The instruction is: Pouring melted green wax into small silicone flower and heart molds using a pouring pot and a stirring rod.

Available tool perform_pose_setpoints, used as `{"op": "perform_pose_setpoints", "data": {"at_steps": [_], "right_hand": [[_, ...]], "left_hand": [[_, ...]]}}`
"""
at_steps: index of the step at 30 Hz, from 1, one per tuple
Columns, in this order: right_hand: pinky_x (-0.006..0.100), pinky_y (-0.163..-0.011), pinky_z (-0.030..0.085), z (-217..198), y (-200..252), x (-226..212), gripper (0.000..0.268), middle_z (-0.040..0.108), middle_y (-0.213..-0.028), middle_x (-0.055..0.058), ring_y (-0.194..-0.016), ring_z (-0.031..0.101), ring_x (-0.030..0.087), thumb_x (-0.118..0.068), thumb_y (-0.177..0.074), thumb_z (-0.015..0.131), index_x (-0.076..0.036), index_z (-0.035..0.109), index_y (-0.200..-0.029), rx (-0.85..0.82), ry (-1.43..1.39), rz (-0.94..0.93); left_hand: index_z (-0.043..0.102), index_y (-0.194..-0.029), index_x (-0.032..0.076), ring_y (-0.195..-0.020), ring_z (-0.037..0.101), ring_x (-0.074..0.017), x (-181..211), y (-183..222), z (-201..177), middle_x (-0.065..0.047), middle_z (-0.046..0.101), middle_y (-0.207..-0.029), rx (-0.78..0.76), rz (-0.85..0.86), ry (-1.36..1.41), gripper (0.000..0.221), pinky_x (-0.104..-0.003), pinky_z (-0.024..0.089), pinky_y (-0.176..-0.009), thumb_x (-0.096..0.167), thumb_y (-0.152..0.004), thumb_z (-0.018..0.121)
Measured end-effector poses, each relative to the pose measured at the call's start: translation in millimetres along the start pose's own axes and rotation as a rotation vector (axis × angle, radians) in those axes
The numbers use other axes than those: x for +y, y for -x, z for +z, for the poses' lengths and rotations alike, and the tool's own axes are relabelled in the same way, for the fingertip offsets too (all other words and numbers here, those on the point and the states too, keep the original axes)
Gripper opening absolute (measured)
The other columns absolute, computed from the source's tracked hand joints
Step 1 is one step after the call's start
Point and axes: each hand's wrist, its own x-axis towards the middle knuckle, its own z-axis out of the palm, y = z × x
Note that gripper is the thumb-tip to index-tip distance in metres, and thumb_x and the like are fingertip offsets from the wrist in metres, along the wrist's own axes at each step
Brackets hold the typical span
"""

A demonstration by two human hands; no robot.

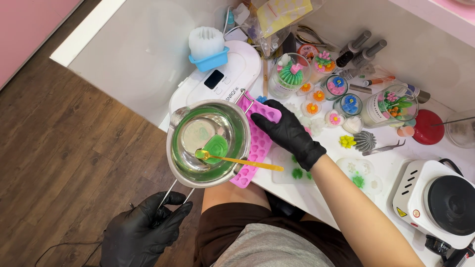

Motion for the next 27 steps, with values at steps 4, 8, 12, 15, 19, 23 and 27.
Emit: {"op": "perform_pose_setpoints", "data": {"at_steps": [4, 8, 12, 15, 19, 23, 27], "right_hand": [[0.03, -0.097, 0.051, 2.6, -9.1, -1.7, 0.066, 0.07, -0.124, 0.005, -0.112, 0.066, 0.014, -0.043, -0.088, 0.073, -0.013, 0.052, -0.143, -0.122, -0.058, 0.21], [0.032, -0.099, 0.053, 2.8, -11.7, 2.0, 0.058, 0.073, -0.124, 0.01, -0.112, 0.068, 0.017, -0.041, -0.094, 0.067, -0.009, 0.057, -0.141, -0.214, -0.154, 0.144], [0.036, -0.107, 0.042, 0.9, -12.3, 13.0, 0.069, 0.057, -0.145, 0.012, -0.131, 0.054, 0.022, -0.036, -0.095, 0.072, -0.009, 0.045, -0.153, -0.134, -0.084, -0.123], [0.04, -0.109, 0.041, -7.8, -5.2, -11.6, 0.064, 0.057, -0.15, 0.012, -0.139, 0.048, 0.028, -0.037, -0.096, 0.073, -0.01, 0.054, -0.15, -0.151, 0.071, -0.166], [0.037, -0.103, 0.051, -7.9, 4.7, -15.0, 0.066, 0.071, -0.13, 0.01, -0.121, 0.067, 0.025, -0.041, -0.083, 0.075, -0.015, 0.058, -0.142, -0.108, 0.085, 0.104], [0.04, -0.096, 0.053, -9.8, 14.6, -18.8, 0.062, 0.07, -0.124, 0.017, -0.115, 0.067, 0.032, -0.04, -0.088, 0.079, -0.008, 0.059, -0.138, -0.014, 0.356, -0.099], [0.033, -0.091, 0.057, -20.7, 15.8, -11.8, 0.036, 0.077, -0.114, 0.012, -0.105, 0.076, 0.023, -0.028, -0.094, 0.074, -0.007, 0.067, -0.122, 0.124, 0.197, -0.08]], "left_hand": [[0.08, -0.102, 0.012, -0.037, 0.055, -0.0115, -12.8, -3.7, 5.6, -0.006, 0.062, -0.046, 0.005, 0.002, 0.098, 0.027, -0.032, 0.038, -0.038, 0.015, -0.077, 0.087], [0.08, -0.105, 0.013, -0.036, 0.055, -0.0107, -12.6, -5.5, 1.8, -0.006, 0.062, -0.045, -0.029, 0.036, 0.093, 0.029, -0.031, 0.038, -0.036, 0.015, -0.077, 0.086], [0.079, -0.111, 0.014, -0.034, 0.056, -0.0094, -18.2, -6.2, -1.0, -0.004, 0.065, -0.045, -0.101, 0.095, 0.152, 0.034, -0.03, 0.038, -0.035, 0.013, -0.077, 0.083], [0.079, -0.109, 0.014, -0.034, 0.055, -0.0103, -12.4, -6.0, 0.4, -0.004, 0.065, -0.045, -0.079, 0.065, 0.098, 0.033, -0.03, 0.038, -0.035, 0.017, -0.077, 0.086], [0.079, -0.108, 0.015, -0.036, 0.056, -0.0115, 2.5, -6.2, 2.3, -0.005, 0.065, -0.046, -0.067, -0.041, 0.038, 0.03, -0.031, 0.041, -0.037, 0.021, -0.079, 0.086], [0.079, -0.108, 0.017, -0.038, 0.057, -0.0122, 1.8, -5.9, 2.4, -0.006, 0.065, -0.047, -0.068, -0.075, 0.006, 0.031, -0.032, 0.043, -0.039, 0.025, -0.079, 0.086], [0.079, -0.108, 0.018, -0.04, 0.061, -0.0107, 4.1, -4.0, 0.1, -0.003, 0.07, -0.05, -0.03, 0.004, -0.036, 0.034, -0.03, 0.047, -0.04, 0.027, -0.077, 0.086]]}}
